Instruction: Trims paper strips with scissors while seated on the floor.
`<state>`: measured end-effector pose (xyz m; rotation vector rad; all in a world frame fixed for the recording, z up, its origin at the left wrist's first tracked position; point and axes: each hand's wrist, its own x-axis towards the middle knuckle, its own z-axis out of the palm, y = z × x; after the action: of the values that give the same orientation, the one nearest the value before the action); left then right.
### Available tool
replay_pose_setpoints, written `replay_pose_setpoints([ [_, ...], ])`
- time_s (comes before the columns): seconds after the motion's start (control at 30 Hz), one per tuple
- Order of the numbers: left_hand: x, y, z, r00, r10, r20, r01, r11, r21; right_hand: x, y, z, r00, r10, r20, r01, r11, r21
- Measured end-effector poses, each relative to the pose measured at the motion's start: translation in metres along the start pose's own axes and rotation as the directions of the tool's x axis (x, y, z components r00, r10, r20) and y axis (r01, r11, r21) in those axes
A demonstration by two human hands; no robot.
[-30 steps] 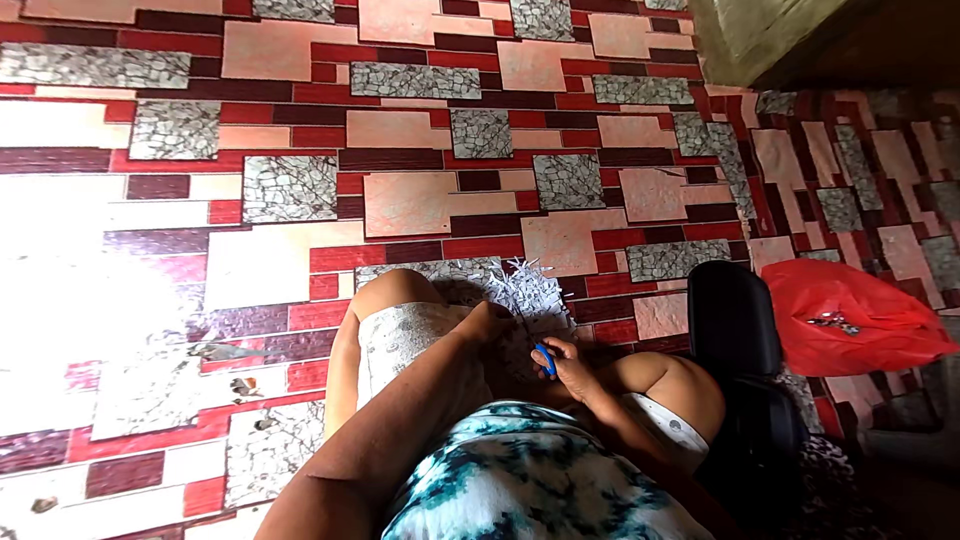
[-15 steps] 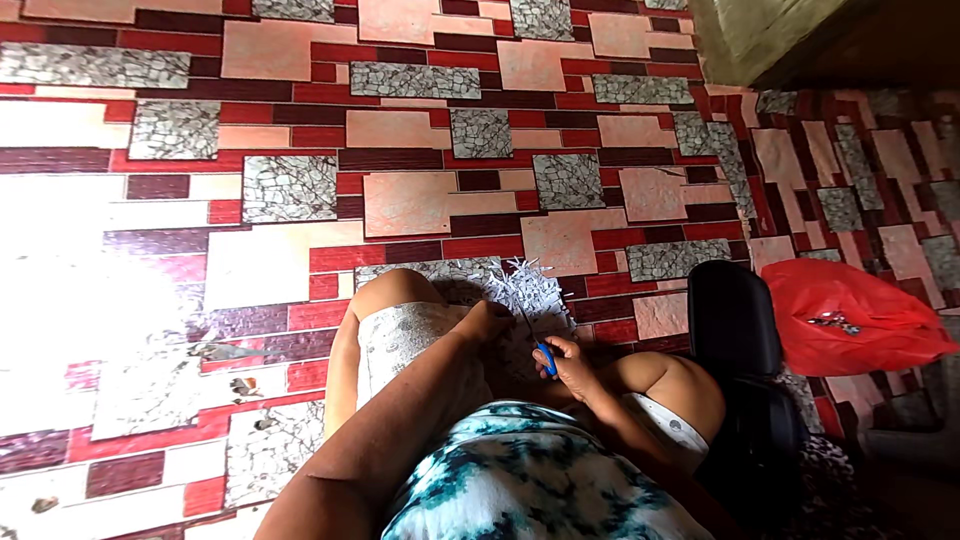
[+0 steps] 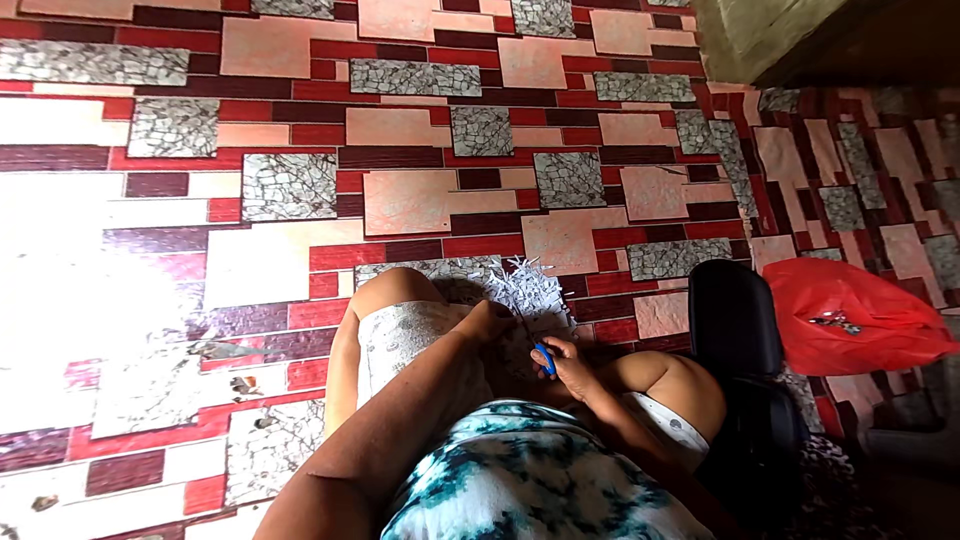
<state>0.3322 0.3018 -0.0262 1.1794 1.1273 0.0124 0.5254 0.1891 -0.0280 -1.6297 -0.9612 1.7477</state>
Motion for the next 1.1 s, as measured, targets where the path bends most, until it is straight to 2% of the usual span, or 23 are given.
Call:
replay_pose_setpoints([
  [0.27, -0.0003, 0.0005, 0.0005, 1.000, -0.009, -0.008, 0.008, 1.000, -0.025, 0.0001, -0.0002, -0.0002, 1.000, 0.002, 0.014, -0.002, 1.000, 0.007],
  [0.6, 0.0000, -0.0002, 0.0008, 1.000, -0.006, -0.001, 0.006, 1.000, -0.026, 0.0004, -0.0026, 0.0015, 0.999, -0.020, -0.044, 0.018, 0.999, -0.026],
  [0.73, -0.0004, 0.0001, 0.0004, 1.000, -0.009, -0.006, 0.009, 0.999, -0.039, -0.0003, -0.0004, 0.0004, 1.000, 0.013, -0.009, -0.013, 0.999, 0.031],
  [1.1, 0.0023, -0.0034, 0.0007, 1.000, 0.018, -0.019, -0.018, 1.000, -0.004, 0.0009, 0.0015, 0.0014, 0.999, -0.029, 0.035, 0.029, 1.000, -0.003],
])
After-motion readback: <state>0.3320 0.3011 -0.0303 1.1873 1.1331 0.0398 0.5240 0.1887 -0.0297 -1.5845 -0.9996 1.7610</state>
